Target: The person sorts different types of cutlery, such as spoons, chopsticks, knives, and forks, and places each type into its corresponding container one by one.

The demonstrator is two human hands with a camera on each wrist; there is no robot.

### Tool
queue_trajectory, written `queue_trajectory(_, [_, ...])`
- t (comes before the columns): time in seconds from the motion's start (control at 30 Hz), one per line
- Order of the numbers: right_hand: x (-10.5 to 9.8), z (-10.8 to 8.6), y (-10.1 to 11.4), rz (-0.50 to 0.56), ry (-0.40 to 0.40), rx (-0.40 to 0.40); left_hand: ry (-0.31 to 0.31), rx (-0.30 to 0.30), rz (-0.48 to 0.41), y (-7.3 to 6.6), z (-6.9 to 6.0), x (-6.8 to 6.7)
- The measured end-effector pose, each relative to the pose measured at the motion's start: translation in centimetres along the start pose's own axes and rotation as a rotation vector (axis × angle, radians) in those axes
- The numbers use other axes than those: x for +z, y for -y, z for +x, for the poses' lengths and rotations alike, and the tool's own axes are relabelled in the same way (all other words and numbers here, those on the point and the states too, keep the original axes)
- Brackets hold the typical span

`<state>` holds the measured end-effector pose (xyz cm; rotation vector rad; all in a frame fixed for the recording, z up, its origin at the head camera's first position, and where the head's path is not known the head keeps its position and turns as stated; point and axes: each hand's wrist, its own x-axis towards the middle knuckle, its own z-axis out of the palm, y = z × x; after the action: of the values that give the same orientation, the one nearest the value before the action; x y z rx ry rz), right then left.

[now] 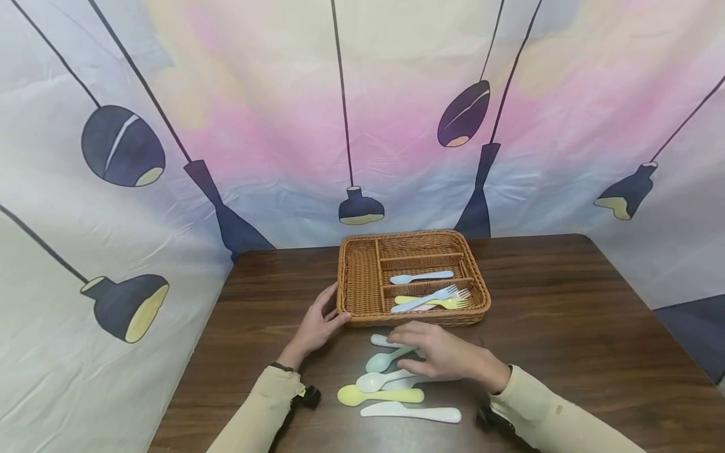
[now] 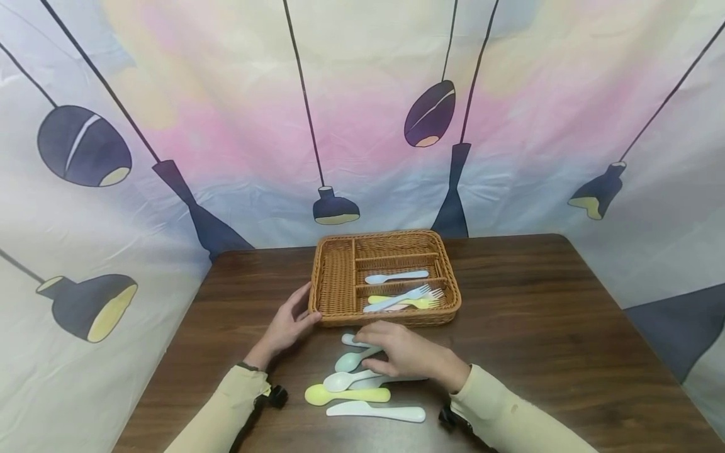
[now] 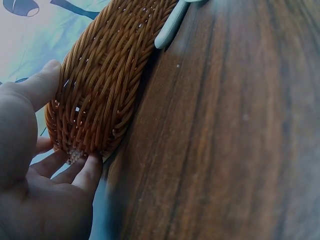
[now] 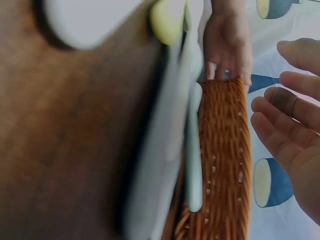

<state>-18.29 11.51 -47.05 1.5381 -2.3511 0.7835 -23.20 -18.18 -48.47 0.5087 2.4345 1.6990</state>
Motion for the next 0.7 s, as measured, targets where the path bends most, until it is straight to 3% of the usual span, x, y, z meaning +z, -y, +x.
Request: queue_trajectory(0.7, [2.1, -1.0, 0.0, -0.013, 0.136, 0.036, -0.011, -0.022, 0.011, 0.0, 0.1, 0.0])
